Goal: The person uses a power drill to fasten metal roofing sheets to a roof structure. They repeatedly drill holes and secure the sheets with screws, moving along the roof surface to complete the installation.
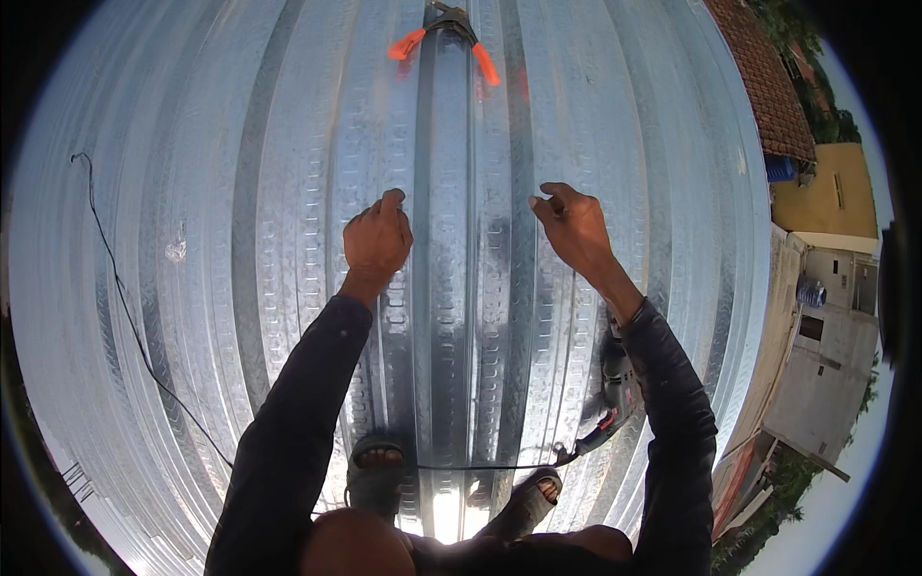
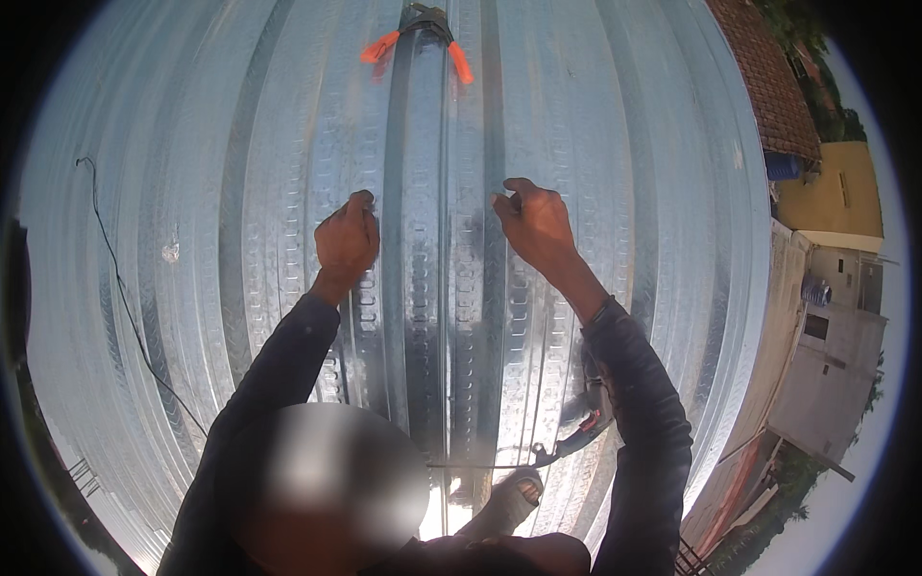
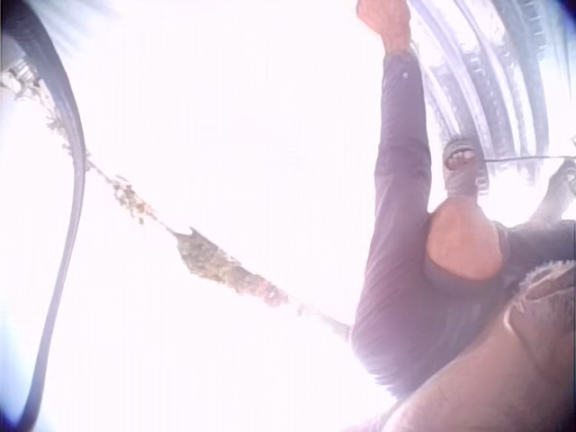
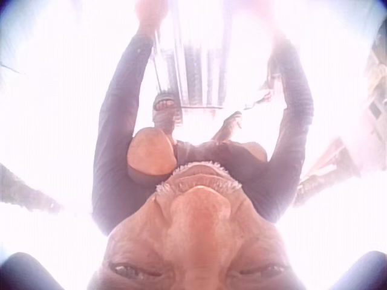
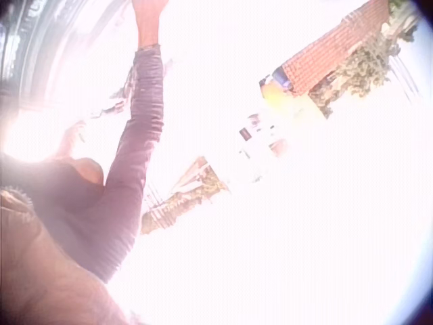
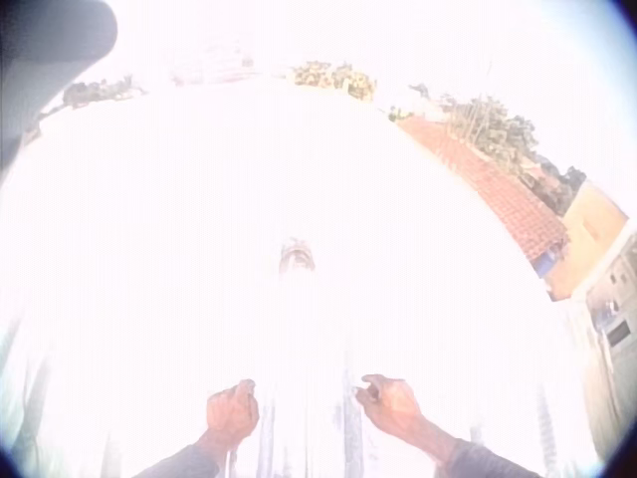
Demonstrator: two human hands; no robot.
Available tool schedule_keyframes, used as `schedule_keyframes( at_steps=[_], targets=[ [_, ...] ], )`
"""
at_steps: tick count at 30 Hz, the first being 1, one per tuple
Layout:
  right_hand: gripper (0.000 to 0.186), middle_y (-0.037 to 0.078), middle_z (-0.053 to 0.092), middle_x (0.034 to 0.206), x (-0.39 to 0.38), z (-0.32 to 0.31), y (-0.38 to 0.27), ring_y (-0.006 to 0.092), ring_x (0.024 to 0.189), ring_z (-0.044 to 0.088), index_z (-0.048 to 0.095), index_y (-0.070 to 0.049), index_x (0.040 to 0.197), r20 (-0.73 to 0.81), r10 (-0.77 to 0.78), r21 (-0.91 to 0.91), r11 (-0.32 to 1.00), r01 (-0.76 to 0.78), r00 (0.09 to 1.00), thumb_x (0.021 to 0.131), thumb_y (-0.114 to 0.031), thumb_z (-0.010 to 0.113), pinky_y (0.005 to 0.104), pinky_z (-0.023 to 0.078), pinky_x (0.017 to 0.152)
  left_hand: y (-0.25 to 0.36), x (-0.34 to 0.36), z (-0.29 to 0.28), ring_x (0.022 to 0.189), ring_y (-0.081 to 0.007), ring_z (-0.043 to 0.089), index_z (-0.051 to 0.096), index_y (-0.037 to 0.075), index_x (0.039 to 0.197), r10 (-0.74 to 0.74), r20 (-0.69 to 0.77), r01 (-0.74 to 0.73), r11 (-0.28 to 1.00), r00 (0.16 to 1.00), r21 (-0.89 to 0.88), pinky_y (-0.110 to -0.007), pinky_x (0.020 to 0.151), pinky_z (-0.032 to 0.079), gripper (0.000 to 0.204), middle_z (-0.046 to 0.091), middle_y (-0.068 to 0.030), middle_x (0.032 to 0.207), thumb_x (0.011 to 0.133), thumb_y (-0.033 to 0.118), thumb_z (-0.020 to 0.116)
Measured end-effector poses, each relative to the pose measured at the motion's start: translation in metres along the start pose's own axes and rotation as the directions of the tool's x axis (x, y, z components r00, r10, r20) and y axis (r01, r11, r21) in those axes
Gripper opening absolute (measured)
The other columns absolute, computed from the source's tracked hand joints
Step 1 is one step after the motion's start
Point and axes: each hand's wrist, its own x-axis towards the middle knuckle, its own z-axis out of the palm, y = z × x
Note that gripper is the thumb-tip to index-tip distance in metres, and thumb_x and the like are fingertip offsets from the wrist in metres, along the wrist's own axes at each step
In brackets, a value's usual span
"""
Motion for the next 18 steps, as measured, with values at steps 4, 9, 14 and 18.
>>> schedule_keyframes(
  at_steps=[4, 9, 14, 18],
  targets=[
    [0.049, 0.026, 0.072, 0.104, 0.165, 0.026, 0.009, 0.0373, 0.095, 0.071, 0.063, 0.006, 0.123, -0.162, -0.149, -0.158, 0.98, 0.124, 0.975, 0.092, -0.031, 0.069, 0.0417, 0.055, 0.085, 0.011, -0.003, 0.006, 0.075, -0.033, 0.07, 0.056, 0.01, 0.113, -0.017, 0.082, 0.019, 1.0, 0.996, -0.016, -0.046, 0.067, 0.056, 0.024, 0.07, -0.0117, 0.085, 0.09, 0.013, 0.058],
    [0.042, 0.03, 0.07, 0.109, 0.29, 0.087, 0.01, 0.0452, 0.104, 0.068, 0.063, 0.008, 0.109, -0.257, 0.148, -0.185, 0.962, -0.199, 0.955, 0.086, -0.028, 0.067, 0.0494, 0.053, 0.089, 0.004, 0.008, 0.005, 0.075, -0.0308, 0.07, 0.057, 0.011, 0.114, -0.011, 0.066, 0.012, 1.0, 0.998, -0.009, -0.045, 0.068, 0.056, 0.026, 0.068, -0.009, 0.083, 0.088, 0.014, 0.06],
    [0.046, 0.031, 0.071, 0.098, 0.306, 0.07, 0.008, 0.0432, 0.098, 0.07, 0.064, 0.008, 0.112, 0.024, 0.388, 0.173, 0.906, -0.386, 0.921, 0.086, -0.03, 0.067, 0.051, 0.054, 0.086, 0.012, 0.007, 0.01, 0.076, -0.029, 0.071, 0.058, 0.01, 0.112, 0.008, 0.043, -0.007, 0.999, 0.999, -0.036, -0.044, 0.069, 0.057, 0.025, 0.067, -0.0079, 0.082, 0.088, 0.014, 0.059],
    [0.034, 0.028, 0.072, 0.097, 0.226, 0.01, -0.071, 0.0401, 0.093, 0.072, 0.068, 0.005, 0.109, -0.241, -0.028, -0.452, 0.888, -0.087, 0.97, 0.085, -0.018, 0.061, 0.052, 0.054, 0.08, -0.016, 0.004, 0.001, 0.075, -0.0301, 0.071, 0.058, 0.01, 0.11, -0.009, 0.048, 0.007, 0.998, 0.999, 0.055, -0.045, 0.068, 0.058, 0.023, 0.067, -0.0091, 0.08, 0.088, 0.013, 0.058]
  ],
)
